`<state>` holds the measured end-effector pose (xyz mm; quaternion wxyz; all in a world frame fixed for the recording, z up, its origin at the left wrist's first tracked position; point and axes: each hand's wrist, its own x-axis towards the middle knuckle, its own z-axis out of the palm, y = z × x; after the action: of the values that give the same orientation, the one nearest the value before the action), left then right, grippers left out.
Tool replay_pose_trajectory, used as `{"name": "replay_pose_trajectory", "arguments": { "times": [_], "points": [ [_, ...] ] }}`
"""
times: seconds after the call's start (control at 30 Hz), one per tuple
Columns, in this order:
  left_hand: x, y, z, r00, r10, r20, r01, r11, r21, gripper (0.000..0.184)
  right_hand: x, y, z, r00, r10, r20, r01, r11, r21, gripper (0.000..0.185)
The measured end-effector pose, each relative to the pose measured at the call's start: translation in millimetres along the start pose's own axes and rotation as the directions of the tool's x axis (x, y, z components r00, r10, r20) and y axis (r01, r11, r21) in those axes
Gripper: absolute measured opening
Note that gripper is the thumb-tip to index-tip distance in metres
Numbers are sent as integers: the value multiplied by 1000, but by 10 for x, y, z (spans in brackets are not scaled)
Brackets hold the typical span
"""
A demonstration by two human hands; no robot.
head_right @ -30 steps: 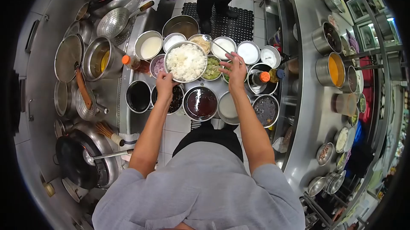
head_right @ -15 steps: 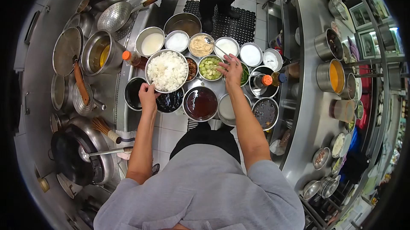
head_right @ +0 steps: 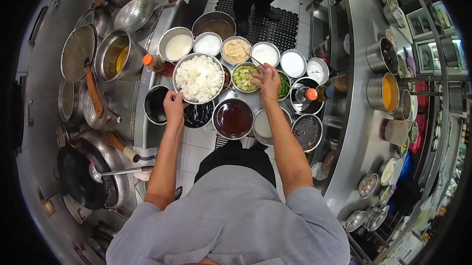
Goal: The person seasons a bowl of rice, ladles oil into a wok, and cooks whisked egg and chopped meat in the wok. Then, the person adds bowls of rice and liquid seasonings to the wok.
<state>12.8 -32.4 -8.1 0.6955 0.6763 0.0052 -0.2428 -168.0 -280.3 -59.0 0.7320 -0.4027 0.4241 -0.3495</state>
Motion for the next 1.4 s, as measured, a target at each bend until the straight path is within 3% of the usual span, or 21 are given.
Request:
{"name": "replay_pose_trajectory", "arguments": {
  "times": [0.33,0.53,0.77,0.8,0.87,1.0,1.07,1.17,1.27,1.4],
  "points": [
    [32,56,31,999,-5,-33,7,999,45,17,-16,-5,17,995,71,-77,-63,993,101,38],
    [219,-90,105,996,81,-27,-78,992,104,16,-56,-118,-6,992,101,-79,-79,966,245,35],
    [348,-346,518,990,138,35,-142,977,159,19,-598,-731,21,995,45,87,-57,988,141,34],
    [378,-462,604,991,130,40,-135,980,147,20,-659,-814,-18,992,-64,109,61,998,27,33],
    [202,-398,885,997,34,75,-31,999,-44,21,-685,-1040,-222,945,-274,177,306,934,-187,31],
    [-1,-484,1158,987,-67,144,72,997,-28,19,-476,-2013,-878,850,-516,107,521,793,-316,32],
    [-145,-450,1247,982,-67,175,68,998,1,18,-57,-2287,-1393,893,-442,80,446,848,-287,36],
    [-291,-516,1260,985,-54,164,46,998,52,16,366,-2471,-1863,969,-174,177,220,933,-286,39],
    [-526,-432,1314,990,-59,131,56,998,24,17,822,-2209,-2285,945,36,326,63,955,-289,41],
    [-719,-423,1302,993,-55,109,51,998,38,18,1180,-1951,-2381,908,146,392,-9,944,-331,41]
  ]
}}
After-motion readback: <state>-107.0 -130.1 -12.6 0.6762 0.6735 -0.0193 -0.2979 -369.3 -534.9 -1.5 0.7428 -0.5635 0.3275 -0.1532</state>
